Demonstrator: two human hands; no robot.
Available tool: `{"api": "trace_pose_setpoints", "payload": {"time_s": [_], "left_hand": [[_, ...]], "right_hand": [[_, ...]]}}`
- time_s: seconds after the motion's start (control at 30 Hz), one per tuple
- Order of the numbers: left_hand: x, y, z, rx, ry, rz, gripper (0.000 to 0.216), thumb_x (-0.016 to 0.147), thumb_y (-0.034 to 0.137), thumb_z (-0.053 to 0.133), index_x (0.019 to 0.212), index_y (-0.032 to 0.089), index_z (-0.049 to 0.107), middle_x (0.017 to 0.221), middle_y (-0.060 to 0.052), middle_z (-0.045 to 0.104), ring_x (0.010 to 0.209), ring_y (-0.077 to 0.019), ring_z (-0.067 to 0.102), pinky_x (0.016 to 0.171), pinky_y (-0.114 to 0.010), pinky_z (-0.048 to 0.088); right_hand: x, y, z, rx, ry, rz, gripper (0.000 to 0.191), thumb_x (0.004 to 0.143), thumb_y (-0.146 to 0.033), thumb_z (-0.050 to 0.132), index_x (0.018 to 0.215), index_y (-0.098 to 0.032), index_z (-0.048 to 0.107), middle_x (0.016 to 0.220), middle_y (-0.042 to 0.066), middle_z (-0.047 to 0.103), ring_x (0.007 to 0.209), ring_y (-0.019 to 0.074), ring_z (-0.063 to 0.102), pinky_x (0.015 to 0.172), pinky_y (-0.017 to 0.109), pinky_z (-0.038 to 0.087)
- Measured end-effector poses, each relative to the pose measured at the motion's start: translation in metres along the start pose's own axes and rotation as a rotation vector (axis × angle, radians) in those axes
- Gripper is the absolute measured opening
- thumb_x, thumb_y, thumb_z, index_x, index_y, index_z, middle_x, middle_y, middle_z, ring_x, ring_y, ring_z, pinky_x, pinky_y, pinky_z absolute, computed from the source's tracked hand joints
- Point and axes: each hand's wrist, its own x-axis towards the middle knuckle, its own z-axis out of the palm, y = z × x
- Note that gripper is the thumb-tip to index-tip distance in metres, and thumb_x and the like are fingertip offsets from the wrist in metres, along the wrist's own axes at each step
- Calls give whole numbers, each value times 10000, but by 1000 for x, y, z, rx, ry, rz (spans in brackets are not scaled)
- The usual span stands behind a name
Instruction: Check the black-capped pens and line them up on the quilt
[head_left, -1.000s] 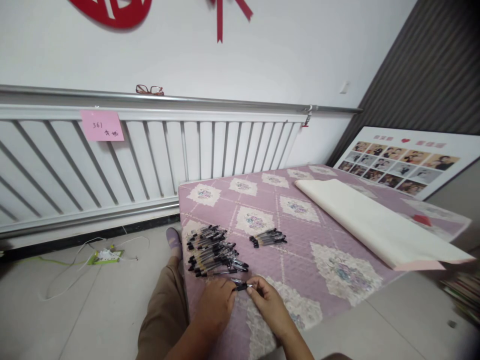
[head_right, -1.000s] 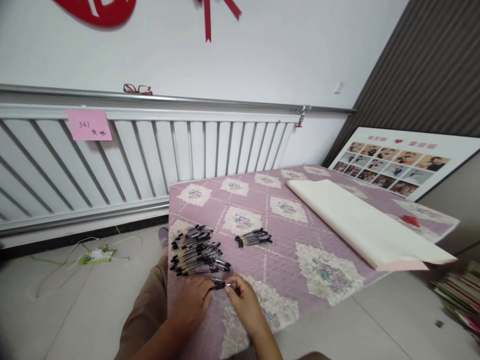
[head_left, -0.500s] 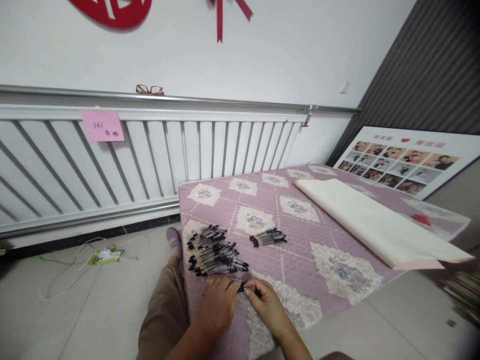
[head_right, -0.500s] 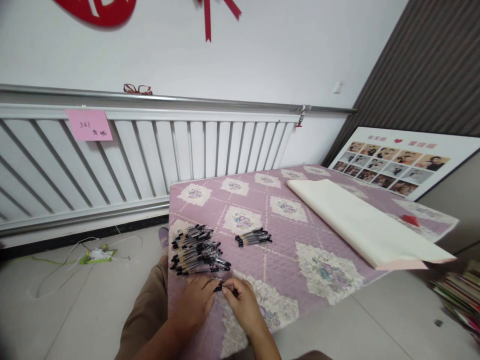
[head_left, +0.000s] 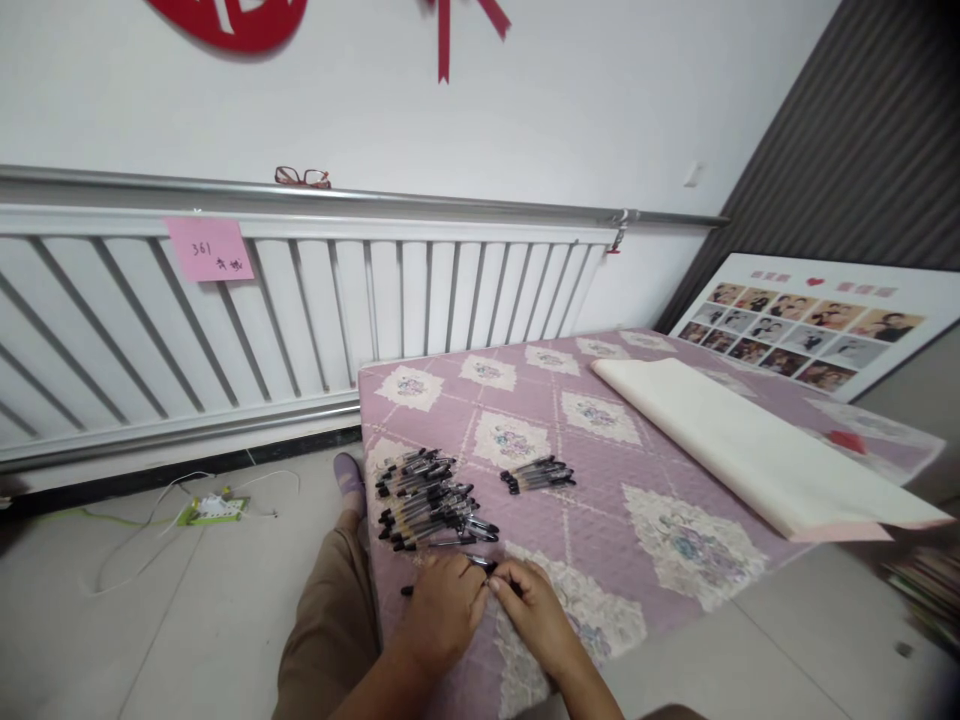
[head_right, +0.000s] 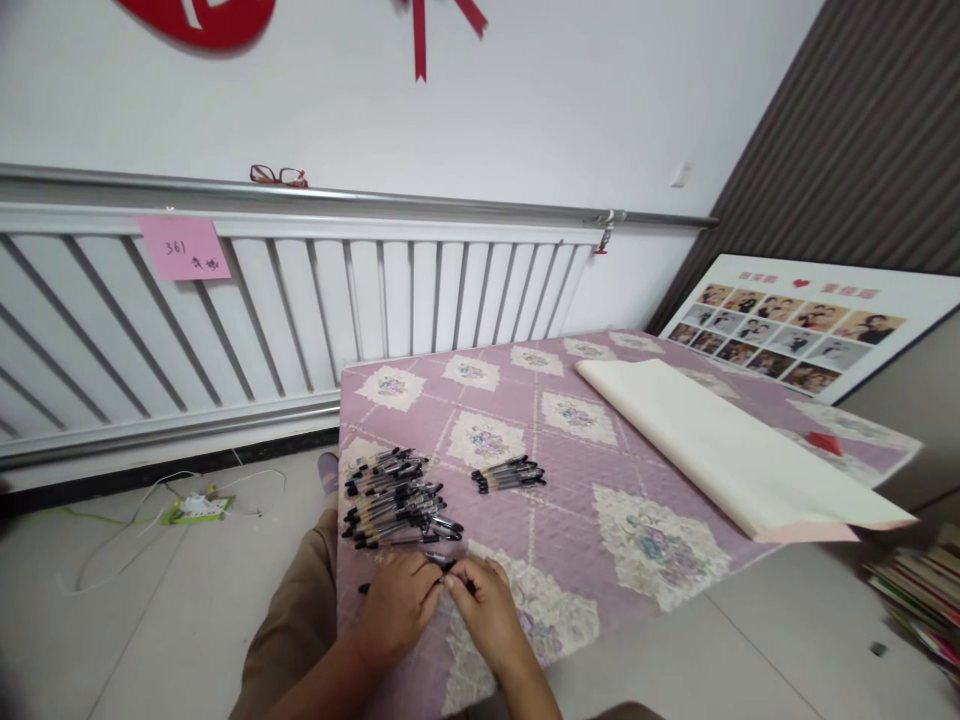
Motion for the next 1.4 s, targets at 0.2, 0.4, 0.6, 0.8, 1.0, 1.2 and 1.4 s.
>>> {"api": "trace_pose_setpoints", "payload": {"time_s": [0.2, 0.4, 0.6, 0.8, 1.0, 1.2, 1.4], "left_hand": [[0, 0, -1, 5, -30, -9, 129, 905, 234, 449, 885, 217, 575, 890, -13, 598, 867, -198, 544, 782, -347, 378], [-2, 0, -1, -18, 28, -19, 114, 882, 210, 467, 882, 222, 581, 875, -9, 588, 841, -182, 541, 762, -323, 376], [-2, 1, -2, -21, 59, -68, 92, 827, 180, 501, 791, 222, 575, 828, -1, 588, 814, -183, 542, 744, -322, 371], [-1, 1, -6, -40, 42, -120, 89, 805, 162, 514, 803, 220, 582, 846, -3, 595, 837, -188, 541, 760, -322, 376], [-2, -1, -6, -2, -2, -75, 73, 814, 186, 527, 817, 216, 593, 888, -17, 589, 869, -205, 509, 784, -338, 374], [-1, -1, -4, 18, -40, -89, 113, 831, 184, 525, 911, 224, 594, 947, -20, 576, 903, -211, 491, 796, -339, 372], [1, 1, -4, 39, -38, -154, 143, 851, 202, 529, 988, 229, 564, 987, -17, 568, 943, -220, 486, 830, -352, 372]], "right_hand": [[0, 1, 0, 7, -3, 9, 220, 819, -351, 516, 669, -219, 608, 672, -17, 614, 717, 177, 545, 736, 293, 376], [1, 3, -2, 80, 13, 36, 155, 777, -310, 533, 727, -211, 642, 688, -7, 613, 725, 181, 546, 701, 279, 402], [0, 1, -3, 146, 35, 99, 161, 772, -329, 527, 729, -204, 620, 688, 0, 600, 718, 181, 546, 678, 273, 421], [-3, -2, -2, 275, 138, 165, 234, 771, -427, 557, 752, -199, 606, 705, 11, 610, 700, 181, 559, 648, 261, 443], [1, 2, 4, 202, 192, 94, 253, 810, -437, 531, 796, -209, 642, 792, 54, 656, 782, 217, 597, 733, 307, 459], [5, 7, 8, -2, 111, -40, 200, 838, -324, 508, 870, -237, 686, 838, 48, 674, 828, 214, 615, 769, 328, 462], [4, 13, 11, 19, 193, 24, 207, 837, -277, 481, 953, -218, 642, 950, 60, 689, 901, 214, 626, 829, 335, 474]]}}
